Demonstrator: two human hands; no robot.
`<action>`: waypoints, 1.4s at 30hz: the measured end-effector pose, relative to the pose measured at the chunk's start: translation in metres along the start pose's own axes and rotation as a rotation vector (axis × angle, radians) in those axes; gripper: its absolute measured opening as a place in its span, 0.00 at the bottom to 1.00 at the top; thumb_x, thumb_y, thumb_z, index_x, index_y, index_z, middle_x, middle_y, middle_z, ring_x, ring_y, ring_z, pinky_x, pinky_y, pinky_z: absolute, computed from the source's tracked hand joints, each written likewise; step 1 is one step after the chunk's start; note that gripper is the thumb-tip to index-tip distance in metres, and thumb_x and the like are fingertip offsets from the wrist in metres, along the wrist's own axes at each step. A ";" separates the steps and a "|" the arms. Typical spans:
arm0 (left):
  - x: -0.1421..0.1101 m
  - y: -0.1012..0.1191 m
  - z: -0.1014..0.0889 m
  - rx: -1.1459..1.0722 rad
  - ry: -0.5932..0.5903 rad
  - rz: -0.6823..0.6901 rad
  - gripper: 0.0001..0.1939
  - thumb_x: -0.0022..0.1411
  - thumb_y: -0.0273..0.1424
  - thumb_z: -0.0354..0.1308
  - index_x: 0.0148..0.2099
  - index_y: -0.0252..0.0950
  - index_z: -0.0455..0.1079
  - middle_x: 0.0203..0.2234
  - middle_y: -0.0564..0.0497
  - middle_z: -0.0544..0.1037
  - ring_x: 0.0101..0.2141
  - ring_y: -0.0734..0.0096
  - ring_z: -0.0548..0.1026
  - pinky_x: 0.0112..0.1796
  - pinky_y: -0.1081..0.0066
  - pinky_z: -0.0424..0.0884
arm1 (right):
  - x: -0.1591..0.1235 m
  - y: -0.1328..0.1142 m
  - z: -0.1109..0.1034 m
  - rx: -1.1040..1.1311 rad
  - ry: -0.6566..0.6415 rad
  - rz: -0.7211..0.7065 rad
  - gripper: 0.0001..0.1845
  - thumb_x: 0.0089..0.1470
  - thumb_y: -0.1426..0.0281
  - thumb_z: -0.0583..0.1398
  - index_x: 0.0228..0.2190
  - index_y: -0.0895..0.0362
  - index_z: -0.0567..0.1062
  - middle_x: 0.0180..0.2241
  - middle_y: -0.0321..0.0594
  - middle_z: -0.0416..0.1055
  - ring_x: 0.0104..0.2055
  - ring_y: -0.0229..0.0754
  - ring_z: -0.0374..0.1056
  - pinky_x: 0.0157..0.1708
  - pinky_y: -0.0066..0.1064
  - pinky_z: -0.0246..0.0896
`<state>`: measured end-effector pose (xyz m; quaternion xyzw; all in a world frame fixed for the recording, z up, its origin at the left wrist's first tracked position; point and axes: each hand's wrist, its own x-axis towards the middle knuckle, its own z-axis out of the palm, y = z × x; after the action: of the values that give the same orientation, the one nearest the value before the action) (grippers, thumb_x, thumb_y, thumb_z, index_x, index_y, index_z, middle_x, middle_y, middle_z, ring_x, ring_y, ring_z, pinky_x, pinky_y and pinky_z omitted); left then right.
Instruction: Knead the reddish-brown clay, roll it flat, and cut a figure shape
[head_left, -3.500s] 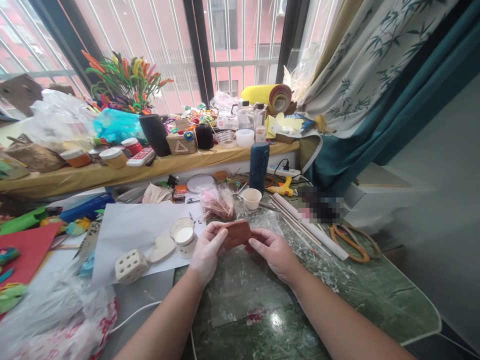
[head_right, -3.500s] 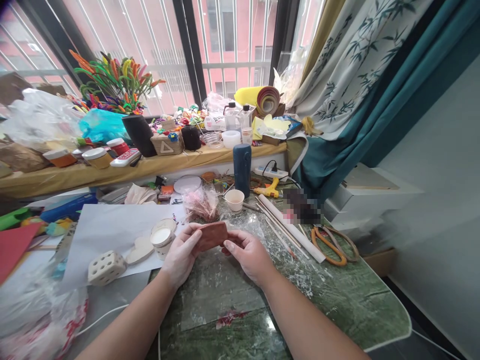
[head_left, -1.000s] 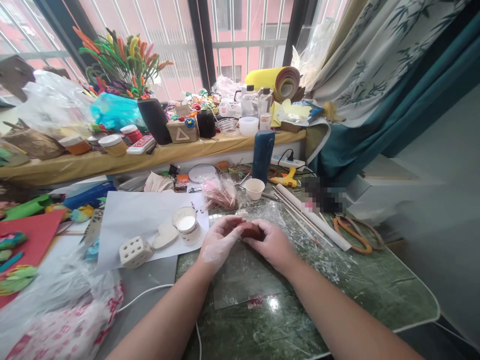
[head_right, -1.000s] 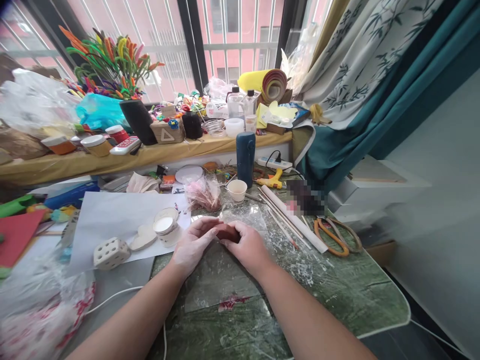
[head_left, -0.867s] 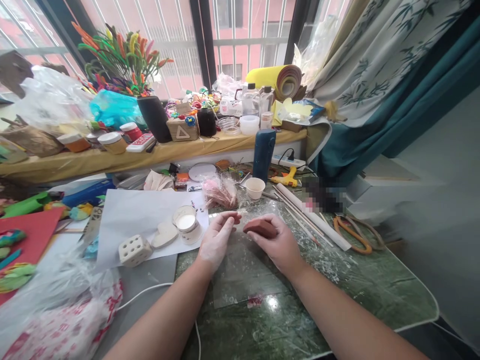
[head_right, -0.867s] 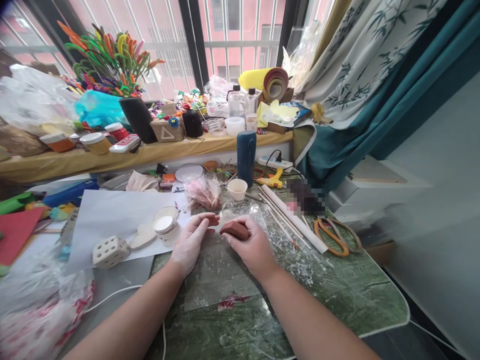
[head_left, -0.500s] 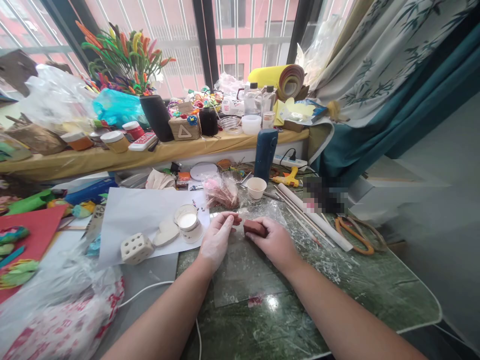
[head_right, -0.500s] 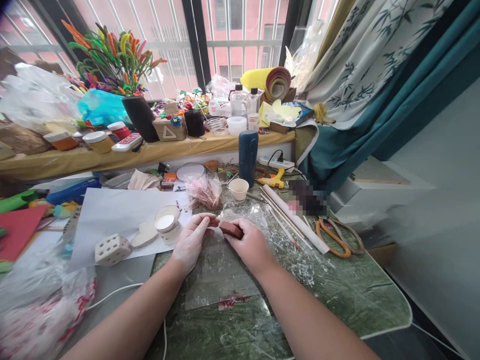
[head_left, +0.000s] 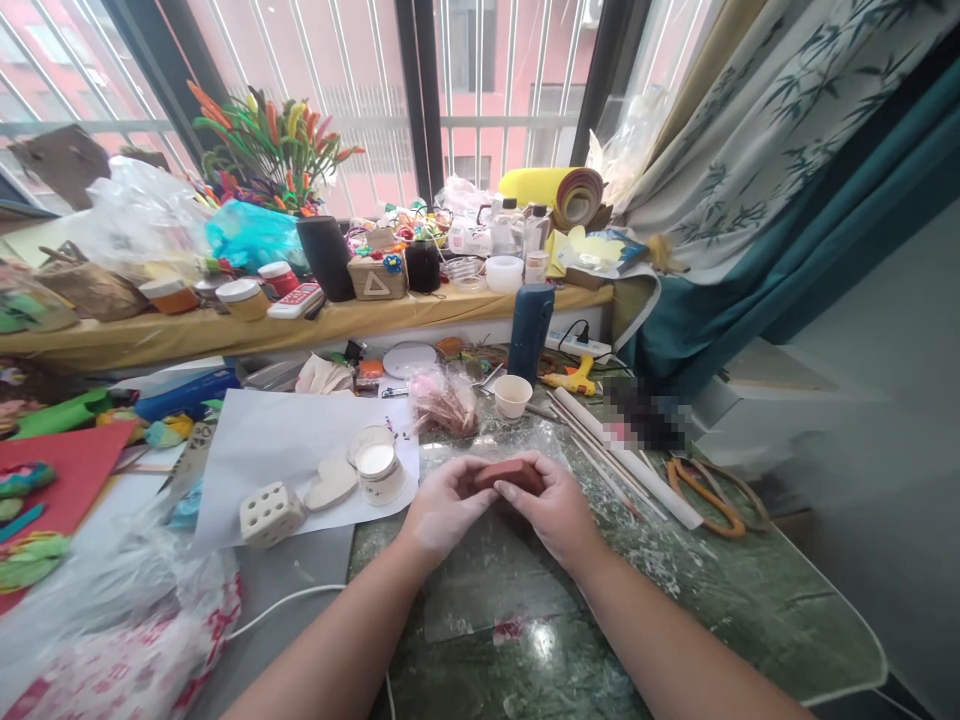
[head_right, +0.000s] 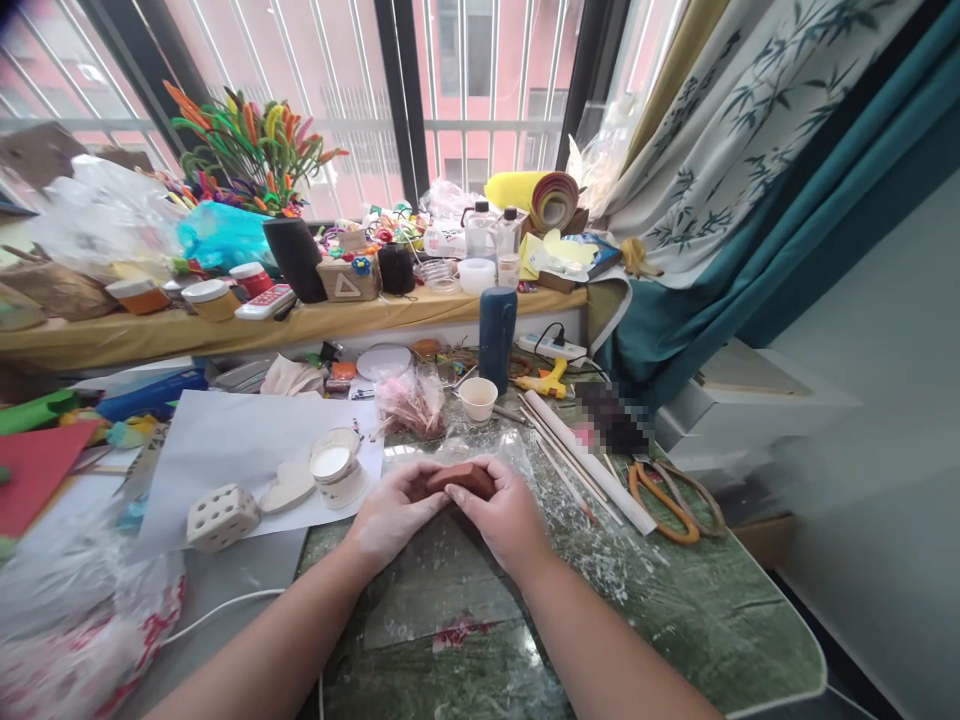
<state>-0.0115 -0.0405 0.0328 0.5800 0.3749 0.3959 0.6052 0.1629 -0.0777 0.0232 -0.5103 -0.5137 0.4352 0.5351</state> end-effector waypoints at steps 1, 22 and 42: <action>0.000 0.000 -0.001 0.054 0.031 0.013 0.15 0.55 0.33 0.69 0.45 0.39 0.76 0.41 0.47 0.82 0.44 0.58 0.80 0.51 0.58 0.73 | 0.001 0.000 -0.001 -0.042 -0.004 -0.010 0.15 0.51 0.61 0.68 0.40 0.53 0.77 0.39 0.41 0.80 0.44 0.51 0.75 0.48 0.43 0.68; 0.004 0.005 -0.007 0.047 0.243 -0.049 0.22 0.53 0.40 0.71 0.48 0.39 0.74 0.46 0.46 0.80 0.38 0.64 0.80 0.42 0.66 0.74 | 0.005 -0.007 -0.003 -0.531 0.018 -0.004 0.12 0.51 0.68 0.64 0.41 0.49 0.76 0.38 0.38 0.78 0.41 0.50 0.73 0.42 0.41 0.65; 0.001 0.006 -0.004 0.025 0.081 -0.036 0.22 0.55 0.40 0.70 0.50 0.39 0.74 0.45 0.45 0.82 0.45 0.57 0.80 0.49 0.60 0.73 | -0.003 -0.009 -0.007 0.003 -0.050 -0.044 0.18 0.54 0.63 0.66 0.47 0.52 0.77 0.46 0.42 0.79 0.48 0.51 0.75 0.51 0.44 0.70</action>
<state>-0.0147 -0.0382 0.0389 0.5639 0.4145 0.4036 0.5893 0.1694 -0.0819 0.0325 -0.4869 -0.5373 0.4366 0.5326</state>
